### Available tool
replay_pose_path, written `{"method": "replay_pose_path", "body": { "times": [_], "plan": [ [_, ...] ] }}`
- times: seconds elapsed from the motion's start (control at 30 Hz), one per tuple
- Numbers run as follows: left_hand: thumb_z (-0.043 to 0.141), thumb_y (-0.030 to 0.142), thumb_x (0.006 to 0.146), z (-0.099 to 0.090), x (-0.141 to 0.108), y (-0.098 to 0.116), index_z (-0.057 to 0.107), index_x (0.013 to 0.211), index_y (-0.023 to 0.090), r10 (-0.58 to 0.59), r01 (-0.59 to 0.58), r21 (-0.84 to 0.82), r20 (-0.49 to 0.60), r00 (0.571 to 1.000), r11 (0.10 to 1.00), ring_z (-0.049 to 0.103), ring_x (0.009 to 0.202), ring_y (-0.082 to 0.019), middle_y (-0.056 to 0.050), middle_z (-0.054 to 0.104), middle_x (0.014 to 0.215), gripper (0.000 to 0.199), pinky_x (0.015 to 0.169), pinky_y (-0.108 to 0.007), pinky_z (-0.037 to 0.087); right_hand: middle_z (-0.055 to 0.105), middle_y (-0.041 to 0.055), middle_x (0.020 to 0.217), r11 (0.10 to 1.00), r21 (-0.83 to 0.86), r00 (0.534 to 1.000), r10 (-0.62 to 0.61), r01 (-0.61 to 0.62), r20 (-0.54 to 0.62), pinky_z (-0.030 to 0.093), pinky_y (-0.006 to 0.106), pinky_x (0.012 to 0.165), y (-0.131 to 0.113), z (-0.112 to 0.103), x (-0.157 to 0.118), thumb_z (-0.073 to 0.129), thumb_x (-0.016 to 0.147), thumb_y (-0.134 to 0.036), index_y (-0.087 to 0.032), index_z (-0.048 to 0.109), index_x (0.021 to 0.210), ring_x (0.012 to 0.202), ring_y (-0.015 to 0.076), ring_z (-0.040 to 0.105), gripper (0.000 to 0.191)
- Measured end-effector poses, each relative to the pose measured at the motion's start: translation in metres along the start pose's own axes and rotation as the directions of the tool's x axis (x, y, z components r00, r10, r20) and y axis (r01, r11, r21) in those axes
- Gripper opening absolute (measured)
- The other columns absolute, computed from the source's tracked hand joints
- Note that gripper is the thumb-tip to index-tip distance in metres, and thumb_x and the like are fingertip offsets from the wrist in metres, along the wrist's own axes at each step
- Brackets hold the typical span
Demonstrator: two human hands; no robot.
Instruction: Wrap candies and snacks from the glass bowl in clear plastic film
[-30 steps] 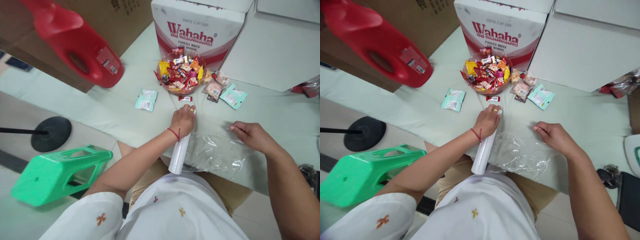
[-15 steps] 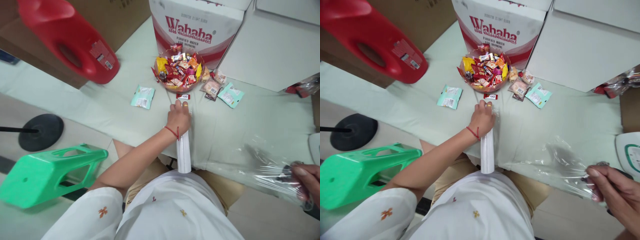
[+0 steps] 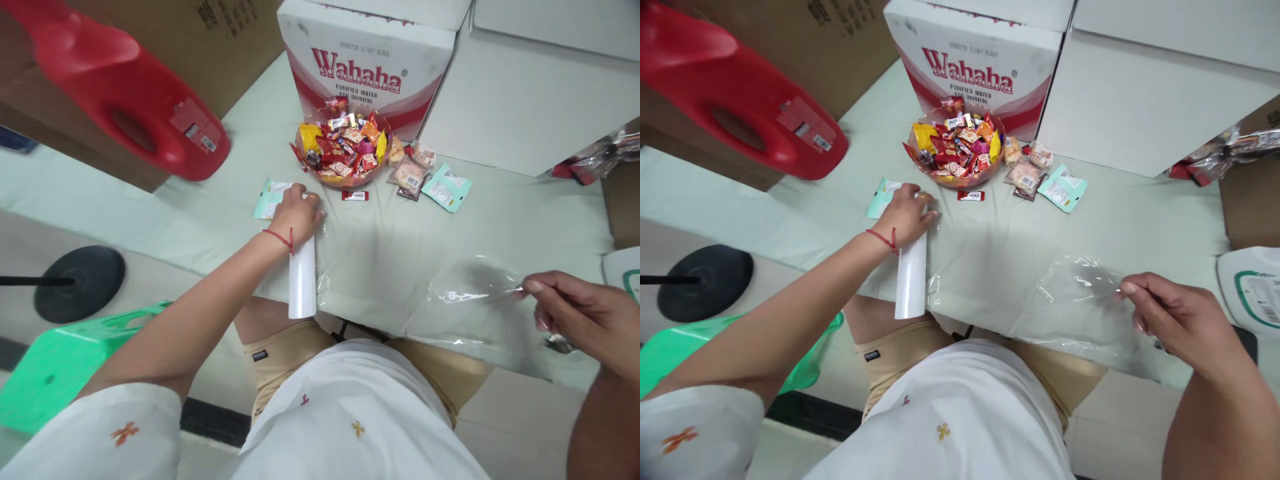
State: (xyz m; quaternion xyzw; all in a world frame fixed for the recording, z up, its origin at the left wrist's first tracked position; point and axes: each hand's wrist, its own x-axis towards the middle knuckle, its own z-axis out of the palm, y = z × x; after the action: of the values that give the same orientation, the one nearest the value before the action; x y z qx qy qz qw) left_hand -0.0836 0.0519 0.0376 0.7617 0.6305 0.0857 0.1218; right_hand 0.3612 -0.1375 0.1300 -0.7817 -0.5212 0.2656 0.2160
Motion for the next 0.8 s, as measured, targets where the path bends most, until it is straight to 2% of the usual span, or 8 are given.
{"method": "replay_pose_path", "body": {
  "times": [0.1,0.17,0.23,0.33,0.47,0.53,0.6,0.8],
  "plan": [
    [0.06,0.04,0.091,-0.004,-0.005,0.002,0.062,0.124,0.02,0.016,-0.022,-0.041,-0.146,0.989,0.999,0.038,0.143,-0.043,-0.02,0.047,0.145,0.039,0.118,-0.065,0.035,0.059,0.001,0.054,0.986,-0.041,0.973,-0.153,0.163,0.173,0.043,0.029,0.048,-0.013,0.004,0.02,0.061,0.084,-0.076,-0.026,0.076,0.089,0.047,0.0153,0.053,0.052],
    [0.06,0.04,0.092,-0.012,-0.016,0.02,0.061,0.124,0.021,0.026,-0.05,-0.077,-0.278,0.96,0.996,0.033,0.147,-0.04,-0.018,0.047,0.145,0.037,0.124,-0.063,0.026,0.058,0.0002,0.054,0.967,-0.042,0.951,-0.239,0.252,0.197,0.043,0.028,0.052,-0.023,0.011,0.035,0.059,0.089,-0.072,-0.024,0.076,0.09,0.048,0.0138,0.053,0.051],
    [0.054,0.04,0.098,-0.018,-0.026,0.05,0.061,0.121,0.019,0.069,-0.143,-0.193,-0.344,0.936,0.971,0.042,0.142,-0.035,-0.017,0.051,0.139,0.032,0.122,-0.056,0.033,0.059,0.0,0.056,0.954,-0.007,0.921,-0.288,0.3,0.262,0.042,0.028,0.052,-0.035,0.022,0.05,0.058,0.09,-0.071,-0.023,0.076,0.09,0.048,0.0128,0.053,0.051],
    [0.049,0.045,0.101,-0.006,-0.025,0.101,0.059,0.124,0.018,0.256,-0.331,-0.5,-0.215,0.942,0.8,0.057,0.128,-0.027,-0.015,0.059,0.13,0.037,0.111,-0.044,0.048,0.064,0.0005,0.063,0.955,0.081,0.882,-0.294,0.284,0.369,0.04,0.026,0.051,-0.052,0.044,0.077,0.06,0.087,-0.074,-0.022,0.075,0.089,0.049,0.0118,0.053,0.054],
    [0.057,0.046,0.097,0.035,0.008,0.142,0.053,0.135,0.016,0.321,-0.155,-0.807,0.045,0.946,0.57,0.059,0.128,-0.024,-0.015,0.062,0.134,0.049,0.109,-0.038,0.047,0.07,0.0015,0.075,0.956,0.181,0.821,-0.292,0.232,0.491,0.042,0.025,0.05,-0.067,0.075,0.111,0.066,0.082,-0.075,-0.022,0.076,0.089,0.05,0.0103,0.053,0.055],
    [0.059,0.049,0.094,0.051,0.024,0.145,0.062,0.118,0.016,0.401,-0.022,-0.849,0.226,0.888,0.528,0.067,0.11,-0.023,-0.01,0.071,0.112,0.041,0.094,-0.034,0.052,0.072,0.002,0.081,0.95,0.225,0.791,-0.307,0.218,0.529,0.043,0.025,0.05,-0.071,0.085,0.125,0.068,0.08,-0.074,-0.021,0.076,0.091,0.049,0.0094,0.053,0.054],
    [0.064,0.047,0.089,0.059,0.033,0.139,0.065,0.094,0.015,0.435,0.016,-0.853,0.282,0.855,0.521,0.066,0.085,-0.018,-0.004,0.069,0.086,0.032,0.077,-0.029,0.05,0.072,0.0016,0.081,0.944,0.262,0.764,-0.319,0.201,0.561,0.043,0.025,0.051,-0.071,0.092,0.136,0.07,0.08,-0.072,-0.021,0.075,0.094,0.05,0.0087,0.052,0.053],
    [0.063,0.037,0.088,0.06,0.038,0.115,0.055,0.08,0.018,0.355,-0.037,-0.84,0.188,0.916,0.541,0.048,0.057,-0.011,0.006,0.053,0.063,0.021,0.06,-0.024,0.036,0.063,-0.0033,0.066,0.947,0.304,0.709,-0.283,0.101,0.646,0.04,0.024,0.056,-0.056,0.089,0.157,0.086,0.067,-0.06,-0.017,0.074,0.102,0.057,0.0094,0.051,0.056]
  ]
}}
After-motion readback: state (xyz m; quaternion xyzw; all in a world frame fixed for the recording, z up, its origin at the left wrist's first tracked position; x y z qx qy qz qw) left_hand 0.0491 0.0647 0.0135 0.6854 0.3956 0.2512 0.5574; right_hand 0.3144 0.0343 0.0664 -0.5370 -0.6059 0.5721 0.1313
